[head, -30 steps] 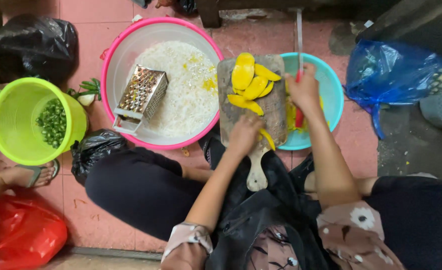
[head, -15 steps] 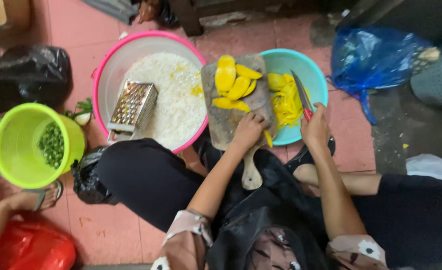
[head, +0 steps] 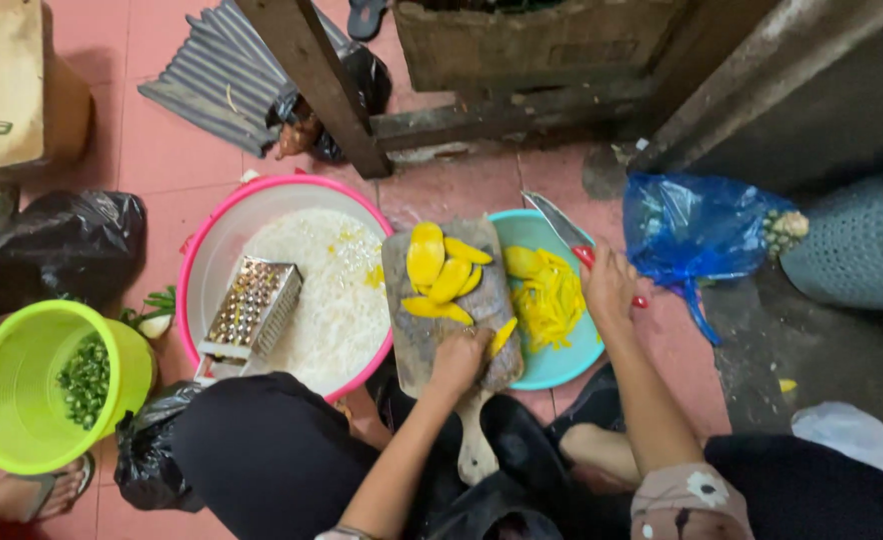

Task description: Slicing a mango into thin strips on a cutting board using a kitchen knife.

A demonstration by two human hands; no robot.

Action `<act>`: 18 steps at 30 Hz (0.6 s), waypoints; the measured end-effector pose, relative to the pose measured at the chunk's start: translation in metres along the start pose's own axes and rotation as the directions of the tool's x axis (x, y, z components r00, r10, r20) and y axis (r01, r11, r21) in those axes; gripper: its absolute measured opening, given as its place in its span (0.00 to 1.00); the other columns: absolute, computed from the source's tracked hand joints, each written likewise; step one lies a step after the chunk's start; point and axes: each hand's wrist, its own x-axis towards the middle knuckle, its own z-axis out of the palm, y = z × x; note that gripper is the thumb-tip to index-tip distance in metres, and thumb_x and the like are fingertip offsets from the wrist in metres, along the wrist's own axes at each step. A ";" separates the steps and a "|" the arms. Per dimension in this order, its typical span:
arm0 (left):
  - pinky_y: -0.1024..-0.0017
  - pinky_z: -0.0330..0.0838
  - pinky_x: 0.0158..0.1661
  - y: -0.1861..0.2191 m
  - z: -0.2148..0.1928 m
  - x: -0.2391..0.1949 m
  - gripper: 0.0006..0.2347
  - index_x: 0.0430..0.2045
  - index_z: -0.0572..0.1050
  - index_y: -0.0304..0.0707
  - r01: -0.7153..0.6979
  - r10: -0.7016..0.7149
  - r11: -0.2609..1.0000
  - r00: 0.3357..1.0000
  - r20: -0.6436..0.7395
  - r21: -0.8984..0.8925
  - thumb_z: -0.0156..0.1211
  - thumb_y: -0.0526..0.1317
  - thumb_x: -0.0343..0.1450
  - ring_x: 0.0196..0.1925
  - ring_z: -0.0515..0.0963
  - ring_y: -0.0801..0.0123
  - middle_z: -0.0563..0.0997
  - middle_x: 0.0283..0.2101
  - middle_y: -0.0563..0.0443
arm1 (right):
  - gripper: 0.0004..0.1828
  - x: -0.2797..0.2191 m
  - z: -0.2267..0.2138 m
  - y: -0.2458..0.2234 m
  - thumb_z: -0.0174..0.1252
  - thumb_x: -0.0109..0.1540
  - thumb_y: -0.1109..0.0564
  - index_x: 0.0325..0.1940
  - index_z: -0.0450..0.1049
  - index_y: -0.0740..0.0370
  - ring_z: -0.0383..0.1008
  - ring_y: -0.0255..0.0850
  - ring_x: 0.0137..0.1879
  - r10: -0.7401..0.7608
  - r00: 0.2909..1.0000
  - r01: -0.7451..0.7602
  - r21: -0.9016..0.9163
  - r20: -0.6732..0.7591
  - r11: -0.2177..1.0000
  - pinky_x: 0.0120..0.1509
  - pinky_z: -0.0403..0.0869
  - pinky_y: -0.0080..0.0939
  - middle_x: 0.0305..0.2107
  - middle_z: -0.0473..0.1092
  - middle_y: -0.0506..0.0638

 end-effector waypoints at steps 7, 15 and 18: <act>0.61 0.80 0.42 0.026 -0.077 -0.003 0.07 0.39 0.76 0.46 -0.031 0.000 0.972 0.991 -0.134 -0.231 0.61 0.42 0.70 0.44 0.82 0.53 0.79 0.41 0.49 | 0.26 -0.002 -0.002 -0.002 0.65 0.57 0.45 0.55 0.68 0.55 0.70 0.47 0.51 0.051 0.994 -0.048 -0.025 0.097 0.999 0.55 0.68 0.48 0.47 0.75 0.51; 0.52 0.76 0.45 0.018 -0.152 0.115 0.11 0.45 0.78 0.41 -0.107 -0.048 0.862 0.955 -0.291 -0.495 0.61 0.42 0.71 0.47 0.81 0.43 0.79 0.40 0.39 | 0.52 0.014 0.004 -0.014 0.69 0.48 0.35 0.69 0.59 0.55 0.65 0.51 0.57 0.135 0.976 -0.146 0.054 0.170 0.988 0.60 0.63 0.58 0.54 0.65 0.53; 0.48 0.78 0.42 0.003 -0.205 0.210 0.10 0.41 0.77 0.45 -0.145 0.071 0.957 0.957 -0.281 -0.251 0.60 0.44 0.70 0.45 0.82 0.41 0.80 0.39 0.40 | 0.50 0.073 -0.016 -0.034 0.67 0.50 0.34 0.70 0.60 0.56 0.64 0.53 0.60 0.086 0.993 -0.099 0.173 0.078 0.980 0.60 0.62 0.60 0.56 0.63 0.54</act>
